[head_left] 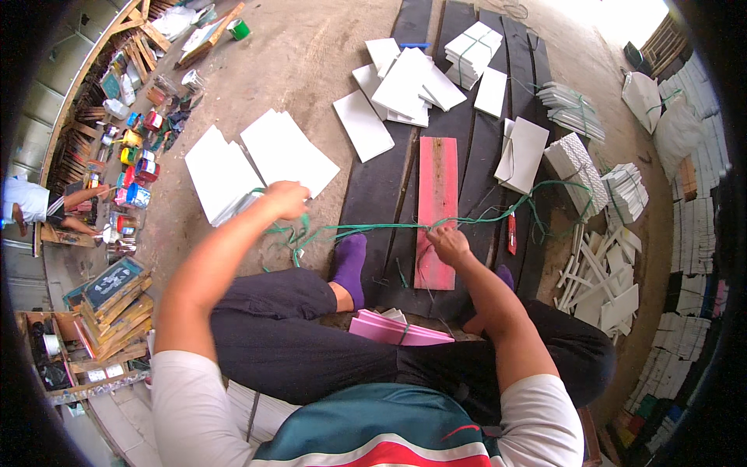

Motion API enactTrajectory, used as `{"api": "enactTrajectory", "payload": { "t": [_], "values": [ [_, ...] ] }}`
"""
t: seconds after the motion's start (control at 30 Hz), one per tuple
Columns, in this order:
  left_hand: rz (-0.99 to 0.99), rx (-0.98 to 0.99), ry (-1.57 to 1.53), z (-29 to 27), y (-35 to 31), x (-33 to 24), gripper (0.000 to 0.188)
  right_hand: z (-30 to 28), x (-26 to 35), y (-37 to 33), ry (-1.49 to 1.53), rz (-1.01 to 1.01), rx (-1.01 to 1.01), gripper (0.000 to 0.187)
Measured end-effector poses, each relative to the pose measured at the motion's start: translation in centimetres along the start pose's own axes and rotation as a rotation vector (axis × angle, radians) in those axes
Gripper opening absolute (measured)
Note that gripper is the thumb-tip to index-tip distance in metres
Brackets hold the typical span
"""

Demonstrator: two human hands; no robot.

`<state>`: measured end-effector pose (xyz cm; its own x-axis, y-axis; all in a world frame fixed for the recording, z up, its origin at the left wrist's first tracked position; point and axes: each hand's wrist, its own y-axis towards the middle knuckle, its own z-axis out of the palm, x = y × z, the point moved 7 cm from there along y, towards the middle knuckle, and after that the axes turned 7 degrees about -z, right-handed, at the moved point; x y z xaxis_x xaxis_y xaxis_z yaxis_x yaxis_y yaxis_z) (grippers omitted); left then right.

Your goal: The person cuts a black strap from a stack of white rectangular panels using a red utility knife, then moves the stack aside. They then pick up individual white panels and stack them one by one into a new pile on the floor.

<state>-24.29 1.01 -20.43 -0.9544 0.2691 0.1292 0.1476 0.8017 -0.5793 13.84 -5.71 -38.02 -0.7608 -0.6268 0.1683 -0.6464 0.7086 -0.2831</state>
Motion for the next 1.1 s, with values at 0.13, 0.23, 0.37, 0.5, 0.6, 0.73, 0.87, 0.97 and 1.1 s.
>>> {"api": "enactTrajectory", "payload": {
  "t": [0.13,0.23,0.37,0.5,0.6,0.73,0.87,0.97,1.1],
  "values": [
    [0.251,0.031,-0.411,4.5,3.7,-11.8,0.06,0.6,2.3,-0.9,-0.054,-0.154,-0.035,0.013],
    [0.356,0.026,-0.683,5.8,4.3,-19.7,0.075,-1.1,2.0,0.9,0.483,-0.163,0.169,0.016],
    [0.323,0.311,-1.224,5.6,4.4,-23.5,0.047,-11.5,0.5,1.0,1.099,0.175,0.157,0.029],
    [0.296,0.232,-1.72,2.1,6.1,-17.6,0.04,-18.2,-4.9,0.0,0.962,0.017,-0.144,0.036],
    [0.264,0.211,-1.568,-1.2,5.3,-12.1,0.034,-23.2,-7.6,-3.0,1.004,0.112,-0.206,0.039],
    [0.259,0.184,-1.526,-3.1,3.9,-8.2,0.031,-26.7,-11.3,-7.2,1.004,0.275,-0.303,0.035],
    [0.323,0.162,-1.786,-2.3,4.0,-3.9,0.025,-30.1,-13.2,-10.2,0.886,0.311,-0.32,0.032],
    [0.226,-0.041,-1.997,-2.5,4.0,-0.3,0.016,-30.0,-14.9,-11.7,0.719,0.361,-0.239,0.032],
    [0.269,-0.27,-2.288,-4.4,2.1,5.6,0.025,-30.1,-15.7,-12.4,0.81,0.264,-0.376,0.031]
  ]
}}
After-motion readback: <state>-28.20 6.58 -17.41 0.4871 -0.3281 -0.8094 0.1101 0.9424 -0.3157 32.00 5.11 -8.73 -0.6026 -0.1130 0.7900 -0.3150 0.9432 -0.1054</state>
